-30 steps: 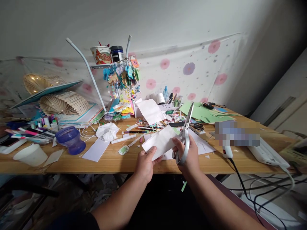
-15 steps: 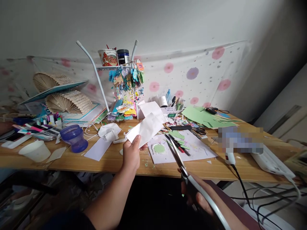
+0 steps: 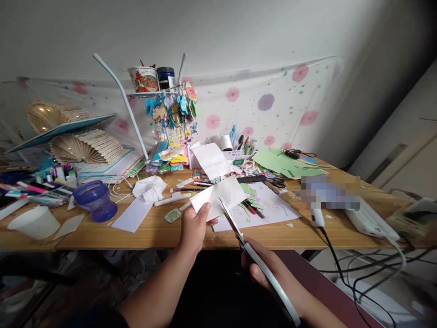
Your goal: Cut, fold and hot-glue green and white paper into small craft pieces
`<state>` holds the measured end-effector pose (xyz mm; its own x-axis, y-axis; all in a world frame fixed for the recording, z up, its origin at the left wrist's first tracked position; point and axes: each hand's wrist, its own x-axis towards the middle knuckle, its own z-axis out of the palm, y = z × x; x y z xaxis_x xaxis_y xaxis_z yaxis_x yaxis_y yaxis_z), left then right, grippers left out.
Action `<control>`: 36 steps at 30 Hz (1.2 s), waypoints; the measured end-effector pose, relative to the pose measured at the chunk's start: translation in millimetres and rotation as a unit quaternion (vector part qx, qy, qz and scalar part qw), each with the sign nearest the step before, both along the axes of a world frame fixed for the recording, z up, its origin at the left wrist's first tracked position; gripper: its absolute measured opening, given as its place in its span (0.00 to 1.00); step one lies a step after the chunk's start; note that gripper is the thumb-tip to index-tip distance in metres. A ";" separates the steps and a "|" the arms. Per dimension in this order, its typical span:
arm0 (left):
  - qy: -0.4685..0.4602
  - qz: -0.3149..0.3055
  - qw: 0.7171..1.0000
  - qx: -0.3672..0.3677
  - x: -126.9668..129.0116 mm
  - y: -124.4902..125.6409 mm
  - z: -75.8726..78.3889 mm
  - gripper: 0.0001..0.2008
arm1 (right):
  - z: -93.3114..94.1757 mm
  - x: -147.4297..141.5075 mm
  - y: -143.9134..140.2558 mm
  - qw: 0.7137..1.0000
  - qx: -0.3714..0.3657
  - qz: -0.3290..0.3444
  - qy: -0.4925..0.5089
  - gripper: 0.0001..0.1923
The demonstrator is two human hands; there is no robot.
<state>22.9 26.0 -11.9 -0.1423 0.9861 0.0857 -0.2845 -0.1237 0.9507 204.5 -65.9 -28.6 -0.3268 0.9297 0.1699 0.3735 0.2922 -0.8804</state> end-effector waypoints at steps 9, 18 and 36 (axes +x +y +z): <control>0.017 -0.018 1.000 -0.002 2.6 -0.5 -2.8 0.22 | -15.4 0.8 5.0 0.998 -0.038 -0.003 0.051 0.28; 0.031 -0.021 0.999 -0.005 0.5 4.8 -6.5 0.20 | -31.8 -0.3 9.6 0.986 -0.126 -0.015 0.104 0.32; 0.006 -0.070 0.997 -0.036 1.1 -0.9 -7.1 0.22 | -37.0 0.6 -0.1 0.975 -0.138 0.037 0.170 0.34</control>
<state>24.0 25.1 -18.9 -0.0016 0.9999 0.0155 -0.2826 -0.0153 0.9591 205.0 -66.0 -65.6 -0.3624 0.9316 0.0270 0.0341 0.0422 -0.9985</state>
